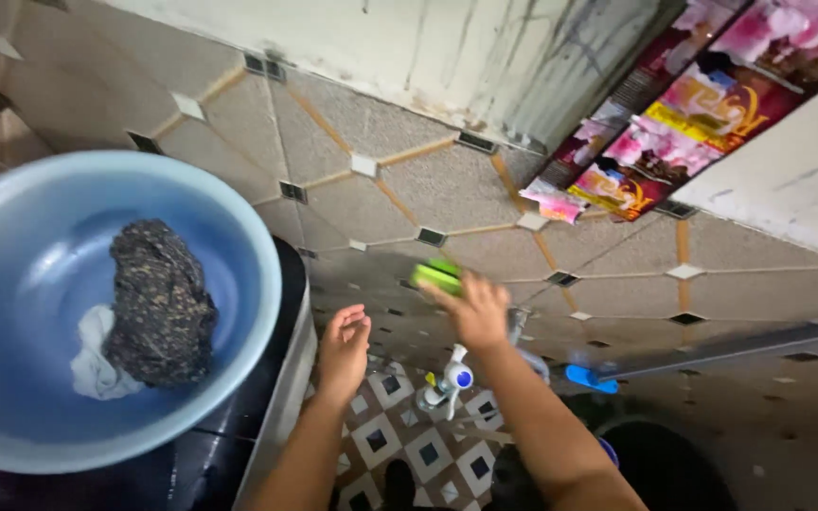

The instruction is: Scrubbing a tiled bathroom wall and cleaning water tap fixtures using a brush.

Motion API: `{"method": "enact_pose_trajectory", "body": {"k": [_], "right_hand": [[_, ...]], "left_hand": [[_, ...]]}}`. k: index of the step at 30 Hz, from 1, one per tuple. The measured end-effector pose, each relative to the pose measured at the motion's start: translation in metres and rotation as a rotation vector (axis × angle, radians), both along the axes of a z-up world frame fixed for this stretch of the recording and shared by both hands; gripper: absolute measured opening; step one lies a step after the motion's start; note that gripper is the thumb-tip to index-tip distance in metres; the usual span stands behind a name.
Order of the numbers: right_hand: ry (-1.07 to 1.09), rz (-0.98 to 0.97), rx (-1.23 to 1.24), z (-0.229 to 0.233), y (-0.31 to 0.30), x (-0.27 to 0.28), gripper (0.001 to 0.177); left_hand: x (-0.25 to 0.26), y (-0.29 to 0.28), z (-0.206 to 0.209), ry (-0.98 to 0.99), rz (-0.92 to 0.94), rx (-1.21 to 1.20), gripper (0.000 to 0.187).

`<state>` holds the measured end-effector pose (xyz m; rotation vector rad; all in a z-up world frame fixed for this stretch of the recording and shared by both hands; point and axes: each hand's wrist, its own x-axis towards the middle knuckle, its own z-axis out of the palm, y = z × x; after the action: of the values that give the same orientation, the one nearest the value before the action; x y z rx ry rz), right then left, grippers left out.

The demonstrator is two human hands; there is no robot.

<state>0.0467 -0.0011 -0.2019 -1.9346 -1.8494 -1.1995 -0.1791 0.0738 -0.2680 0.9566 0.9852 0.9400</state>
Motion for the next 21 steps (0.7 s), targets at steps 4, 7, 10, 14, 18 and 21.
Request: {"method": "enact_pose_trajectory", "body": {"k": [4, 7, 10, 14, 18, 21], "right_hand": [[-0.122, -0.187, -0.002, 0.014, -0.048, 0.036, 0.041], [-0.177, -0.195, 0.298, 0.055, -0.012, 0.02, 0.052], [0.066, 0.212, 0.318, 0.051, 0.003, -0.008, 0.028], [-0.126, -0.18, 0.074, -0.019, -0.053, 0.034, 0.035], [-0.218, -0.209, 0.331, 0.048, -0.022, 0.036, 0.059], [-0.151, -0.067, 0.432, 0.154, 0.051, -0.037, 0.051]], "left_hand": [[-0.013, 0.01, -0.002, 0.0, 0.004, -0.038, 0.031], [-0.005, 0.022, -0.017, 0.007, 0.06, 0.024, 0.028], [-0.001, 0.017, -0.02, -0.041, 0.055, -0.041, 0.032], [-0.005, 0.02, -0.023, -0.026, 0.006, 0.032, 0.03], [-0.01, 0.031, -0.02, -0.05, -0.007, 0.073, 0.026], [-0.01, 0.026, 0.002, -0.053, 0.006, 0.098, 0.031]]}}
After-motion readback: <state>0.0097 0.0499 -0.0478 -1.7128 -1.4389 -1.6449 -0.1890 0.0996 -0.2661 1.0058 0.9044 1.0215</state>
